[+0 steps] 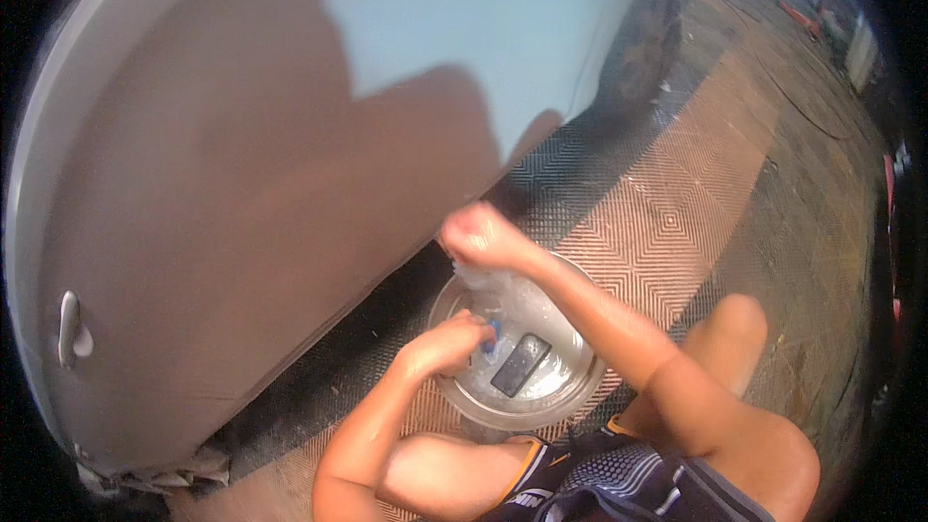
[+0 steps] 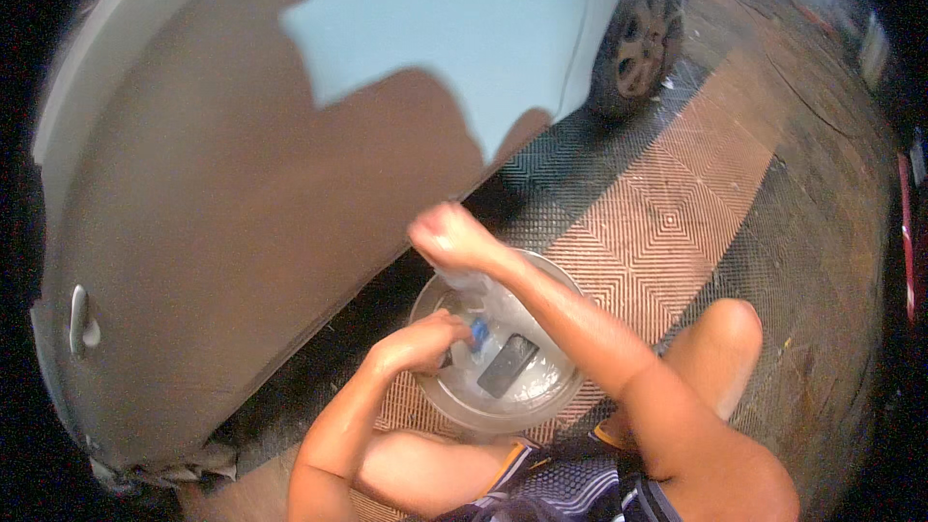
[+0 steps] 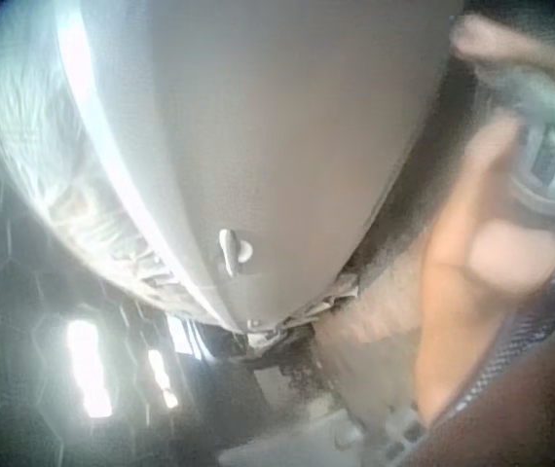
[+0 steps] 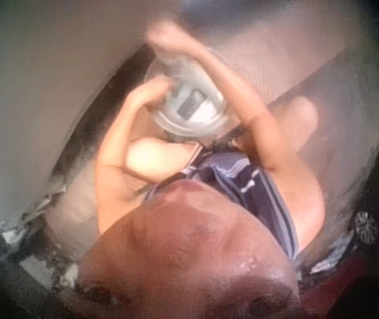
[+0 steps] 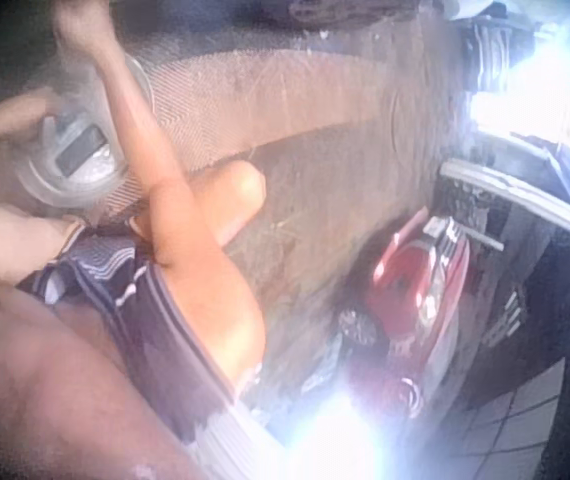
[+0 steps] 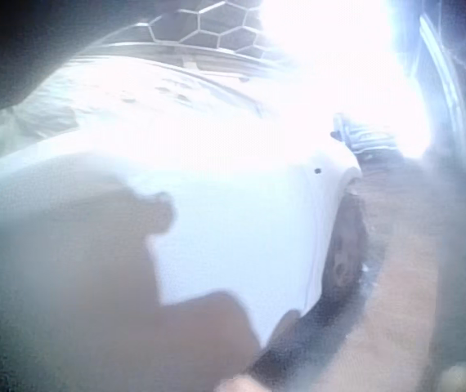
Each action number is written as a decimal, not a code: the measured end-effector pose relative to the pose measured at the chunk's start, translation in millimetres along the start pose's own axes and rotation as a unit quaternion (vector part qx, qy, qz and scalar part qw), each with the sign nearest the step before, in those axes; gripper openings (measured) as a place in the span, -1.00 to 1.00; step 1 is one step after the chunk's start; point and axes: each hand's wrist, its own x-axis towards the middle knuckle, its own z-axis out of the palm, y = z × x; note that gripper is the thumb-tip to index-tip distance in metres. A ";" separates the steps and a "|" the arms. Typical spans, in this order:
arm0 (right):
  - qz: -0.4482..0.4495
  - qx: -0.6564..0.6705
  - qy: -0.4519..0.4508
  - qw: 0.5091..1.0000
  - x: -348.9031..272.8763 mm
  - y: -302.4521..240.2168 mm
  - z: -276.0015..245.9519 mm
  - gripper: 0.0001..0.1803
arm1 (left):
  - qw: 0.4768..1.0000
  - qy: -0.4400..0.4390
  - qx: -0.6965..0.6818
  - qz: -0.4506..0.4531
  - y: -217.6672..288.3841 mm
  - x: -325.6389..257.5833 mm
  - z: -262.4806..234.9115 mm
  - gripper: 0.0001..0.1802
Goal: The person kneels beside a white car door and uses a sanding block to sand the door surface and around the door handle. They repeatedly dip the sanding block into a bucket of water and continue sanding different areas of the door.
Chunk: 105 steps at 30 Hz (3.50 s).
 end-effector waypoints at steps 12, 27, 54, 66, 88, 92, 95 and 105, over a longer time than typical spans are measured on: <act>-0.093 -0.294 0.627 0.715 209.2 -37.6 -167.5 -0.22 | 0.998 0.052 -0.023 -0.012 38.9 -8.7 -16.9 -0.35; 0.224 0.036 0.533 0.815 108.8 94.2 -89.4 -0.09 | 0.986 0.127 -0.021 -0.109 71.0 -20.3 -7.3 -0.28; -0.001 0.141 0.460 0.876 -1.2 -22.4 -81.4 -0.32 | 0.856 0.485 0.068 -0.163 -11.3 14.5 -31.6 -0.40; -0.183 -0.204 0.733 0.623 188.5 14.3 -197.4 -0.25 | 0.893 0.315 -0.026 -0.320 -16.4 44.4 36.8 -0.11; -0.148 -0.066 0.583 0.796 149.6 52.7 -194.4 -0.16 | 0.884 0.339 -0.068 -0.314 -8.9 35.5 30.6 -0.22; 0.008 0.002 0.649 0.761 131.9 124.8 -169.1 -0.15 | 0.892 0.327 -0.056 -0.306 -1.7 49.7 16.5 -0.23; 0.107 0.073 0.668 0.732 133.2 142.5 -151.9 -0.12 | 0.893 0.322 -0.036 -0.311 2.5 51.6 17.0 -0.24; 0.184 -0.021 0.630 0.754 111.4 153.8 -122.0 -0.14 | 0.888 0.334 -0.067 -0.309 -2.4 41.5 20.1 -0.25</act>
